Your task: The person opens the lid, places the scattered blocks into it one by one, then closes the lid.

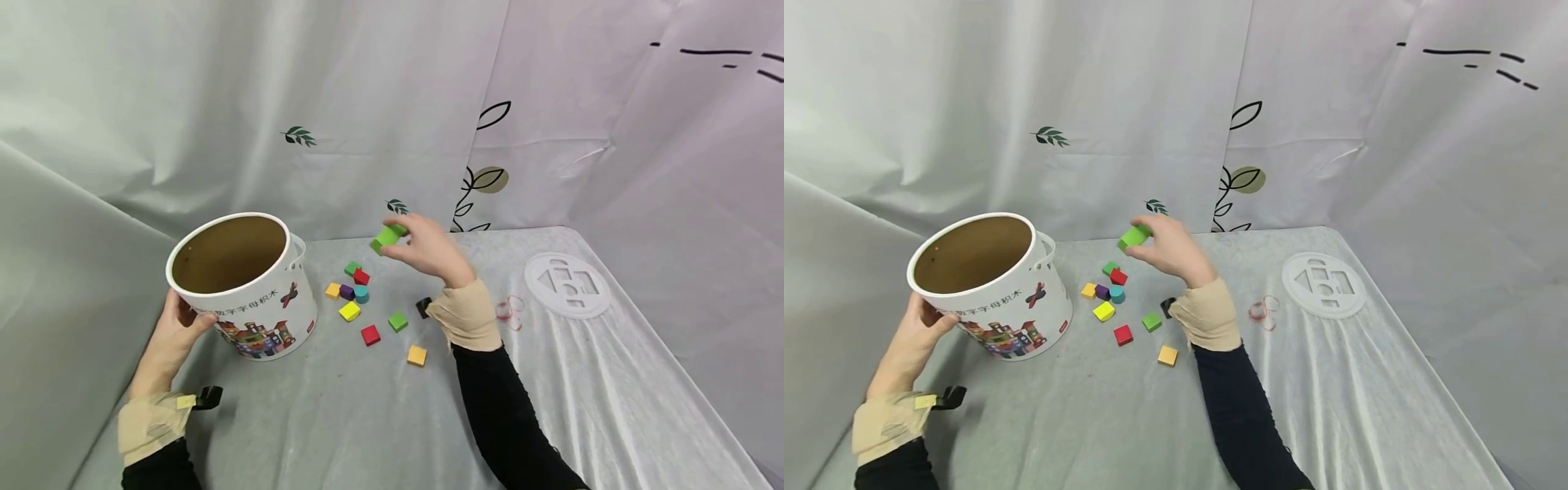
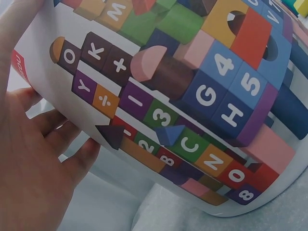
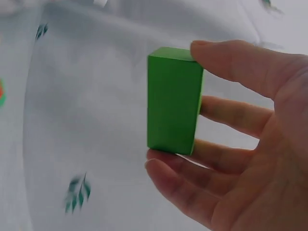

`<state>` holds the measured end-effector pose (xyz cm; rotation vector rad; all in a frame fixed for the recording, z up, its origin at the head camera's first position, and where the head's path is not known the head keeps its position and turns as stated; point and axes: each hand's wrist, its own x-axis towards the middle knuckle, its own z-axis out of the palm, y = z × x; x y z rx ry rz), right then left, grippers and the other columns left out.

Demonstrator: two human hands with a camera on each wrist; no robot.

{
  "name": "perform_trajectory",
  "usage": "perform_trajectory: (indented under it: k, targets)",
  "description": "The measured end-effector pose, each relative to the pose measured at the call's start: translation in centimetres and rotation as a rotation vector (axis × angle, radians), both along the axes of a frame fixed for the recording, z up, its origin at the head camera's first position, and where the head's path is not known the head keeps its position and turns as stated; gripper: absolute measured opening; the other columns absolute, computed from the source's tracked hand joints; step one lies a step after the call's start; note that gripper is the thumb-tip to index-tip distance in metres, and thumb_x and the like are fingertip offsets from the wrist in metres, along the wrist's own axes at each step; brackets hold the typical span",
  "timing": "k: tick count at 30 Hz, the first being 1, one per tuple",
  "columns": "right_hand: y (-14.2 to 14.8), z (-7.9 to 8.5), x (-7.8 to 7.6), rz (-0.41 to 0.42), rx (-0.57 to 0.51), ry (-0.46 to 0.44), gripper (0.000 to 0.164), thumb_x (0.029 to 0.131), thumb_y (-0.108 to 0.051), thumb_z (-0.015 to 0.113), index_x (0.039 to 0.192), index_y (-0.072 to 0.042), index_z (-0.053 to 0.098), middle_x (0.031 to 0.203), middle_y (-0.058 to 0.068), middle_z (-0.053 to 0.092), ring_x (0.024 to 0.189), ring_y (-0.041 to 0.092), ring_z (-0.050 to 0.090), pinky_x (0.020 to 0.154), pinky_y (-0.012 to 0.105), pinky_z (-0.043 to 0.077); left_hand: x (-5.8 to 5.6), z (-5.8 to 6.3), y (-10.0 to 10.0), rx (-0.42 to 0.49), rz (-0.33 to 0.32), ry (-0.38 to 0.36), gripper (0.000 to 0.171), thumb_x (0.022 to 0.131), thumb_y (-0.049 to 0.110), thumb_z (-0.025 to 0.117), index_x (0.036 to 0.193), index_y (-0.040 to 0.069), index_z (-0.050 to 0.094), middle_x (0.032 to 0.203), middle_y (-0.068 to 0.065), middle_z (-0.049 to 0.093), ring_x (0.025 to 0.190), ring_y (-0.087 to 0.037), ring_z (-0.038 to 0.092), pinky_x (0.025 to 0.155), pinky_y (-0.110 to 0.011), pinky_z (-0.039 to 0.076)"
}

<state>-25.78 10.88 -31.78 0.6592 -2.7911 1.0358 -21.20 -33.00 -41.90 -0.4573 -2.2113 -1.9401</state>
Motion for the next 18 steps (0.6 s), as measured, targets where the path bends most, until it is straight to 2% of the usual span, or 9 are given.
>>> perform_trajectory:
  k: [7, 11, 14, 18]
  targets:
    - [-6.9, 3.1, -0.2, 0.181, -0.011, 0.098, 0.052, 0.090, -0.033, 0.070, 0.136, -0.012, 0.057, 0.125, 0.002, 0.058, 0.105, 0.014, 0.052, 0.086, 0.025, 0.043, 0.5, 0.4, -0.1, 0.001, 0.015, -0.027, 0.086, 0.089, -0.002, 0.065, 0.156, 0.023, 0.018, 0.140, -0.016, 0.029, 0.118, -0.019, 0.037, 0.085, -0.018, 0.039]
    - [-10.8, 4.4, -0.1, 0.256, -0.003, 0.169, 0.053, 0.090, -0.035, 0.070, 0.136, -0.013, 0.057, 0.130, 0.002, 0.056, 0.111, 0.011, 0.050, 0.090, 0.020, 0.038, 0.5, 0.4, -0.2, 0.000, 0.024, -0.037, 0.086, 0.090, -0.001, 0.066, 0.156, 0.025, 0.017, 0.140, -0.015, 0.029, 0.118, -0.019, 0.037, 0.085, -0.016, 0.040]
    - [-13.3, 4.8, 0.2, 0.298, -0.002, 0.202, 0.055, 0.091, -0.035, 0.070, 0.138, -0.012, 0.055, 0.133, 0.003, 0.055, 0.114, 0.011, 0.050, 0.092, 0.017, 0.036, 0.5, 0.4, -0.1, -0.003, 0.024, -0.046, 0.086, 0.090, -0.001, 0.065, 0.156, 0.025, 0.017, 0.141, -0.014, 0.028, 0.120, -0.020, 0.036, 0.086, -0.016, 0.039]
    - [-15.8, 4.4, 0.6, 0.354, 0.021, 0.218, 0.056, 0.092, -0.036, 0.068, 0.140, -0.013, 0.053, 0.136, 0.003, 0.053, 0.114, 0.009, 0.049, 0.091, 0.015, 0.036, 0.5, 0.3, 0.0, -0.052, 0.032, -0.058, 0.086, 0.092, 0.003, 0.065, 0.156, 0.028, 0.014, 0.143, -0.010, 0.027, 0.123, -0.021, 0.032, 0.085, -0.014, 0.038]
